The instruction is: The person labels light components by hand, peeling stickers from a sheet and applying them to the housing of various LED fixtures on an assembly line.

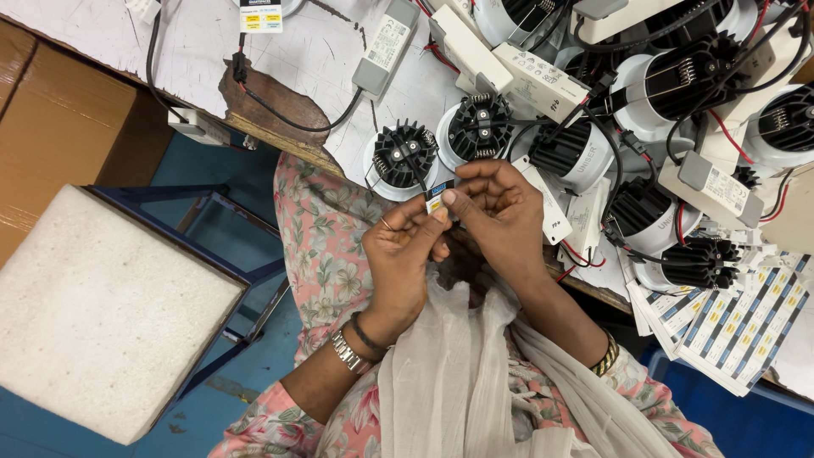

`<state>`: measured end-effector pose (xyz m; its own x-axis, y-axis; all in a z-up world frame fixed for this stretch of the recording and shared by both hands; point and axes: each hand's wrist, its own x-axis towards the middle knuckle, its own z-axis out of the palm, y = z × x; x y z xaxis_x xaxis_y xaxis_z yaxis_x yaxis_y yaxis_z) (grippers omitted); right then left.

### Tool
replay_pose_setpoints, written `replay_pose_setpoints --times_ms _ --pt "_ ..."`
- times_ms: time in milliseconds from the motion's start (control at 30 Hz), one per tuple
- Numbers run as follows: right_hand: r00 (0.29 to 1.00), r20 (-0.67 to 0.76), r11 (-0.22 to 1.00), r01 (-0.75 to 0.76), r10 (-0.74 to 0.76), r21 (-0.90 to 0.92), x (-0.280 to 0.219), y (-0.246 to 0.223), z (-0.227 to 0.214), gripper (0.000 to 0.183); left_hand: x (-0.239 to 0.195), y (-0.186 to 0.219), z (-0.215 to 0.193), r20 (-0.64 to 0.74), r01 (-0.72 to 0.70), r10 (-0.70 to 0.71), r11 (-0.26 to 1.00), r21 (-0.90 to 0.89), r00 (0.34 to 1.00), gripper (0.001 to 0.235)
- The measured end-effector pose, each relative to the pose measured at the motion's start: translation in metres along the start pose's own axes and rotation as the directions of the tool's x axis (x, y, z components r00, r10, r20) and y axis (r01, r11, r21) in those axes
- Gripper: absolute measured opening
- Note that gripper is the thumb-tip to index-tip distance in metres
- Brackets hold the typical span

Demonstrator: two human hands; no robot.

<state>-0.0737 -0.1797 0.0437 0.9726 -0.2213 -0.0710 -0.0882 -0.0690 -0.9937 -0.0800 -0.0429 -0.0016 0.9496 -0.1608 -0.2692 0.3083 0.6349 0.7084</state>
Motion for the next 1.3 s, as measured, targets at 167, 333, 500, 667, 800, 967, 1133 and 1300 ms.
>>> replay_pose_setpoints --times_ms 167,333,500,667,800,967,1133,1300 --pt "0.999 -0.003 0.998 -0.049 0.049 0.047 0.0 -0.001 0.0 0.03 0.003 0.002 -0.005 0.038 0.035 -0.033 0.997 -0.072 0.999 0.023" --pt "0.982 0.091 0.982 -0.172 0.164 0.083 0.001 -0.011 -0.008 0.031 0.005 0.003 -0.007 0.046 0.053 -0.049 0.996 -0.077 0.998 0.02" --pt "0.986 0.05 0.987 -0.162 0.161 0.0 0.003 -0.006 -0.005 0.019 0.011 0.007 -0.005 0.066 0.082 -0.082 0.997 -0.005 0.994 0.012" --pt "0.993 0.014 0.993 -0.115 0.115 0.013 0.002 -0.003 -0.004 0.018 0.013 0.019 -0.003 0.125 0.014 -0.041 0.979 0.205 0.991 0.018" --pt "0.985 0.043 0.985 -0.167 0.168 -0.033 0.002 -0.001 -0.007 0.017 0.014 0.026 -0.001 0.126 -0.026 -0.011 0.957 0.29 0.992 0.019" --pt "0.99 0.033 0.991 -0.133 0.134 -0.017 0.0 0.009 -0.009 0.021 0.013 0.027 0.002 0.155 -0.02 -0.018 0.971 0.238 0.988 0.018" --pt "0.998 -0.057 0.998 -0.004 0.008 0.069 -0.009 -0.01 -0.016 0.023 0.017 0.035 0.002 0.133 0.006 -0.037 0.974 0.224 0.99 0.023" --pt "0.762 -0.001 0.671 0.57 -0.648 -0.474 0.0 -0.068 -0.033 0.016 0.022 0.038 0.003 0.124 -0.019 -0.012 0.97 0.241 0.992 0.023"
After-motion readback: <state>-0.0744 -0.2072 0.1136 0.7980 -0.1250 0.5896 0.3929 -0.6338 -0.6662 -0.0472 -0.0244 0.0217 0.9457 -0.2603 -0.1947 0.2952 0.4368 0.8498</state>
